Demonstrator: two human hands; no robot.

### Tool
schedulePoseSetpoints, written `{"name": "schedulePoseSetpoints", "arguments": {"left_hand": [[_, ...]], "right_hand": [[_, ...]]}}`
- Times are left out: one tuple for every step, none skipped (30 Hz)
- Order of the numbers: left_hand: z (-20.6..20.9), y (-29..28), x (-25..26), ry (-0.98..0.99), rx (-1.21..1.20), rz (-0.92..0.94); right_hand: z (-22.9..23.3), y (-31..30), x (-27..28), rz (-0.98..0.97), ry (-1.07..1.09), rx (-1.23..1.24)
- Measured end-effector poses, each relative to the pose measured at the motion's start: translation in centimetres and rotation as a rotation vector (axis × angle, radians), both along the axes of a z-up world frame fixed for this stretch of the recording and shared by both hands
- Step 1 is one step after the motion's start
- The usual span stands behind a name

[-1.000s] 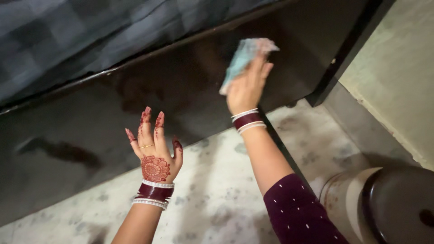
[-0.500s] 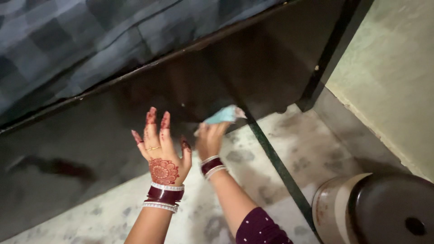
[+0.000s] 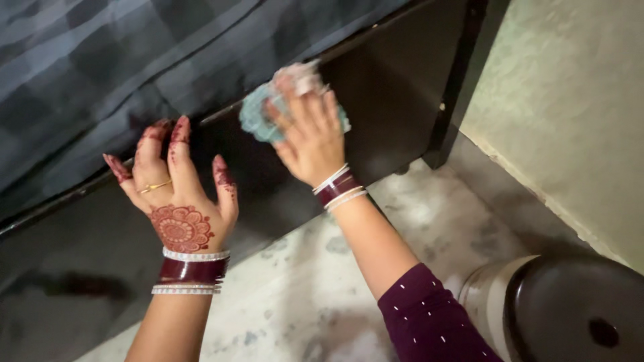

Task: The person sits on the floor and cleans the lower side of a dark wooden bed frame. They spray a cleaning solution from a bottle onto the surface and wipe it with a light blue cloth, moving along the length of the frame.

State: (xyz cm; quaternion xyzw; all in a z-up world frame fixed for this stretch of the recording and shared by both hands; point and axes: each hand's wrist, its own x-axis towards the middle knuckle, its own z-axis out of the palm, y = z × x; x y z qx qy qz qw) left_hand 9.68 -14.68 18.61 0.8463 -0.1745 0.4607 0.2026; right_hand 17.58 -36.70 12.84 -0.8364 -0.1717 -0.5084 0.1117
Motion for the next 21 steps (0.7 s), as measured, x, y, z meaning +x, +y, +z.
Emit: {"name": "schedulePoseSetpoints", "arguments": {"left_hand": [[-0.1, -0.1, 0.3, -0.011, -0.003, 0.002], [-0.5, -0.2, 0.5, -0.022, -0.007, 0.003], [-1.0, -0.1, 0.6, -0.031, -0.010, 0.007], [-1.6, -0.2, 0.8, -0.057, 0.000, 0.017], [-2.3, -0.4, 1.1, -0.080, 0.011, 0.026], [-2.8, -0.4, 1.4, -0.103, 0.023, 0.036], [-3.2, -0.5, 1.8, -0.122, 0.009, 0.049], [-3.6, -0.8, 2.3, -0.141, -0.005, 0.063], [-3.8, -1.1, 2.7, -0.160, -0.020, 0.072], [-3.9, -1.3, 3.0, -0.177, -0.033, 0.062], [-4.0, -1.4, 3.2, -0.192, -0.046, 0.052], [-4.1, -1.6, 3.4, -0.208, -0.059, 0.041], [-4.2, -1.7, 3.4, -0.206, -0.069, 0.040], [-4.3, -1.8, 3.4, -0.205, -0.080, 0.038], [-4.4, -1.8, 3.4, -0.206, -0.090, 0.040], [-4.5, -1.8, 3.5, -0.214, -0.085, 0.041], [-4.6, -1.8, 3.7, -0.222, -0.082, 0.044], [-4.7, -1.8, 3.8, -0.231, -0.079, 0.047], [-4.8, -1.8, 4.1, -0.238, -0.069, 0.044], [-4.9, -1.6, 4.3, -0.245, -0.059, 0.041], [-5.0, -1.6, 4.4, -0.248, -0.052, 0.046]], "right_hand": [[0.2, -1.3, 0.6, -0.053, -0.024, 0.074], [0.3, -2.7, 1.3, -0.106, -0.049, 0.147], [0.1, -4.1, 1.9, -0.084, -0.104, 0.277], [0.0, -5.6, 2.5, -0.061, -0.162, 0.406], [-0.2, -7.2, 3.2, -0.104, -0.187, 0.456], [-0.6, -8.7, 3.7, -0.147, -0.213, 0.506], [-1.0, -10.2, 4.3, -0.193, -0.209, 0.547], [-1.4, -11.5, 4.8, -0.240, -0.204, 0.588], [-2.1, -12.6, 5.1, -0.290, -0.199, 0.628], [-3.0, -13.3, 5.4, -0.267, -0.216, 0.711], [-4.0, -14.1, 5.6, -0.244, -0.233, 0.793], [-5.0, -14.7, 5.8, -0.221, -0.250, 0.875], [-6.1, -15.2, 5.9, -0.209, -0.247, 0.948], [-7.3, -15.6, 6.0, -0.196, -0.244, 1.021], [-8.4, -15.7, 6.1, -0.179, -0.240, 1.095], [-9.6, -15.6, 6.3, -0.166, -0.262, 1.131], [-10.8, -15.6, 6.4, -0.152, -0.283, 1.166], [-11.9, -15.6, 6.5, -0.137, -0.304, 1.200], [-13.4, -15.7, 6.5, -0.135, -0.250, 1.303], [-15.1, -15.9, 6.5, -0.132, -0.194, 1.404], [-16.8, -16.2, 6.9, -0.127, -0.136, 1.506]]}}
